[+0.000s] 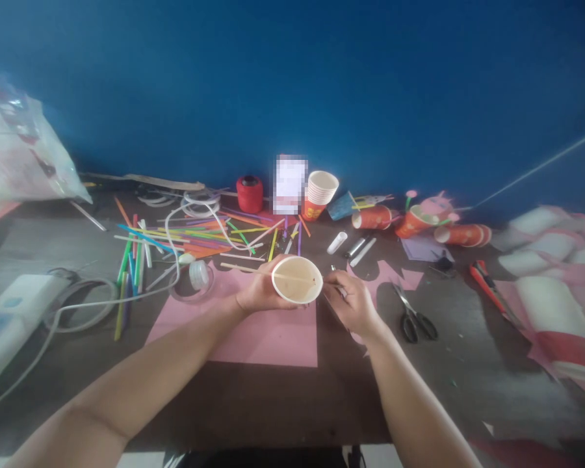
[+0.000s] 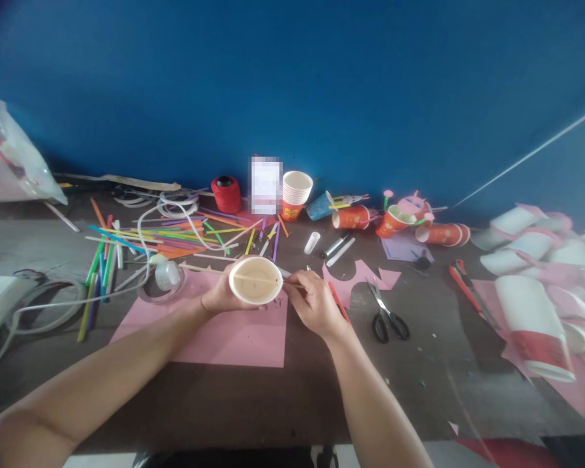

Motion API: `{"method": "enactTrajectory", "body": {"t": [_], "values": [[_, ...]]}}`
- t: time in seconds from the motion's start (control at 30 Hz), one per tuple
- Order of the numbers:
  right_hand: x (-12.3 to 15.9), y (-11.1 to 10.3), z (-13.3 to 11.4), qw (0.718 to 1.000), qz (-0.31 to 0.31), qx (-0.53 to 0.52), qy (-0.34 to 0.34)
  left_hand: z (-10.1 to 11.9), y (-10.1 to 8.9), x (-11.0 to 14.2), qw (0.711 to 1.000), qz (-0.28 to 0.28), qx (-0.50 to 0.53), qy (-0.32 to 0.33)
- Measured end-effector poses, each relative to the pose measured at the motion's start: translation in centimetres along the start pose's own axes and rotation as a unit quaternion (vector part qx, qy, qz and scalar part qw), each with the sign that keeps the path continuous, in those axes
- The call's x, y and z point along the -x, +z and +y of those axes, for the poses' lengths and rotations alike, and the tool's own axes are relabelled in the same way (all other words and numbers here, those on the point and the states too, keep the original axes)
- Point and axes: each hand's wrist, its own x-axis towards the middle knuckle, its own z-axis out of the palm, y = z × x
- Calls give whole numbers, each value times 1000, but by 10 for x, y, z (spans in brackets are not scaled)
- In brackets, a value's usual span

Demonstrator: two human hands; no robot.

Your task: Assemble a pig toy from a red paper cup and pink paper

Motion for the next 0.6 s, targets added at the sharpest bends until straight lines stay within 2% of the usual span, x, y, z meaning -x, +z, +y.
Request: {"method": "enactTrajectory", "body": {"t": [0.13,0.33,0.47,0.6], "values": [[-2,-17,3,1000,-7,25,3,-2,3,2,998,37,46,-38],[4,-65,16,997,66,-1,46,-5,1,-2,980,114,136,-88],[10,-86,25,977,192,-86,30,-13,-3,-4,966,177,162,-100],[12,-104,28,920,358,-156,-19,-23,-4,-3,961,200,165,-97]]}}
